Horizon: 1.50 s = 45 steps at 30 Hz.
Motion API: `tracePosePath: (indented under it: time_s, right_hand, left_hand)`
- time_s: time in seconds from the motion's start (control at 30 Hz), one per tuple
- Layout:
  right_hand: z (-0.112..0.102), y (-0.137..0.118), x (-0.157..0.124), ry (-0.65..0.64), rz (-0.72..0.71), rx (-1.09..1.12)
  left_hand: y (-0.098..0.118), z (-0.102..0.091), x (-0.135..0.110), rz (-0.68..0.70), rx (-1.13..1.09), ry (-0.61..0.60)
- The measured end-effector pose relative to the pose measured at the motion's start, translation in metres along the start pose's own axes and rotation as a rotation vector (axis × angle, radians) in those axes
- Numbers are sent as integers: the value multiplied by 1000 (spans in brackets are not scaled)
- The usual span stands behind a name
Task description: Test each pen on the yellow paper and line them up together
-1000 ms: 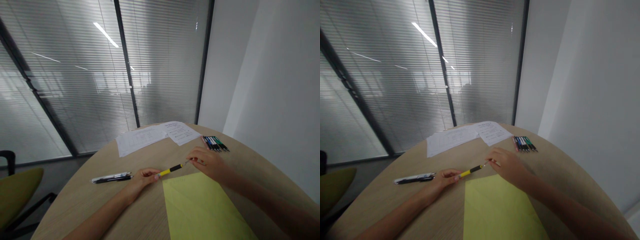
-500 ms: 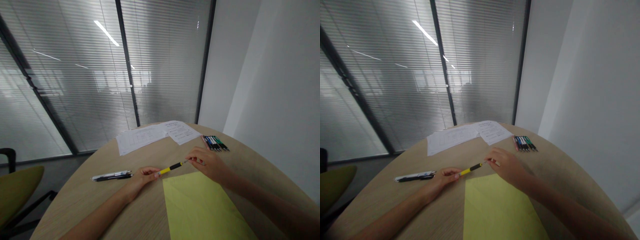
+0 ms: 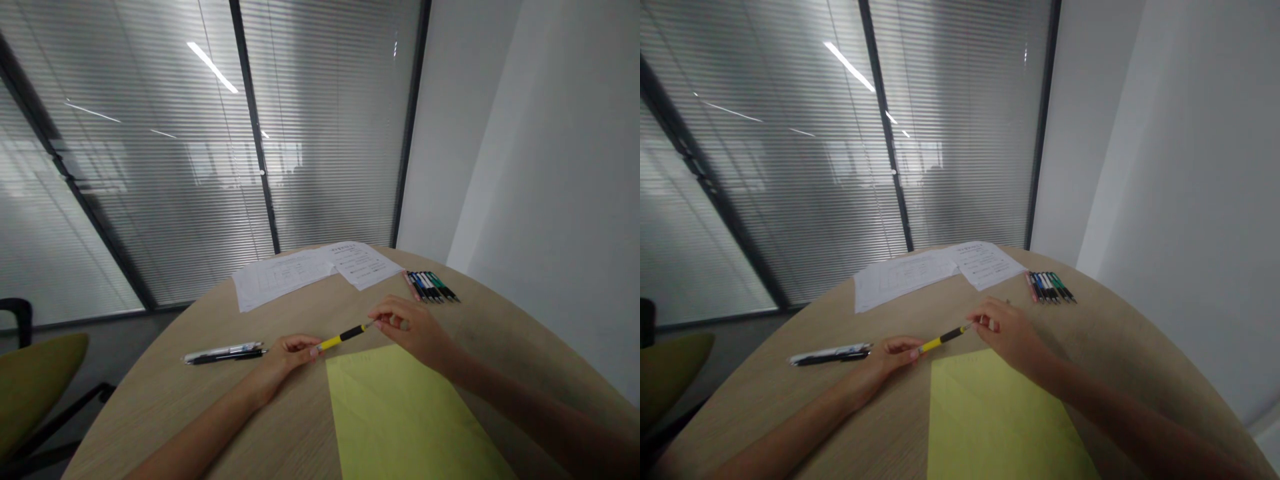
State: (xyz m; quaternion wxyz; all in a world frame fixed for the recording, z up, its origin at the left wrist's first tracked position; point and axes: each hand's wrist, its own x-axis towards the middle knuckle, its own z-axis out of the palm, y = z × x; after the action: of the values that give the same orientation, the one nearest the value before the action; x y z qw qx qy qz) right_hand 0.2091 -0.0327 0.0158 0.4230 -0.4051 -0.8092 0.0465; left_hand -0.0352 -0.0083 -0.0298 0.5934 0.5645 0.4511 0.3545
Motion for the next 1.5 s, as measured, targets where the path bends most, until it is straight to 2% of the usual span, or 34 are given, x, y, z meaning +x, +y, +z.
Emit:
tracePosePath:
  time_s: [0.33, 0.6, 0.77, 1.17, 1.3, 1.4, 1.5]
  right_hand:
    - [1, 1, -1, 35, 53, 53]
    - [3, 2, -1, -14, 52, 77]
    - [4, 1, -1, -26, 55, 55]
    - [9, -2, -4, -124, 159, 43]
    - [0, 18, 4, -134, 185, 59]
    - [-3, 52, 9, -6, 237, -82]
    - [3, 93, 6, 6, 257, -223]
  left_hand:
    - [-1, -1, 0, 41, 47, 14]
    - [-2, 0, 0, 34, -25, -26]
    - [2, 2, -1, 20, -11, -3]
    - [0, 1, -1, 30, 23, -8]
    - [2, 2, -1, 72, 2, 5]
    - [3, 1, 2, 74, -129, 35]
    - [2, -2, 5, 66, -295, 76]
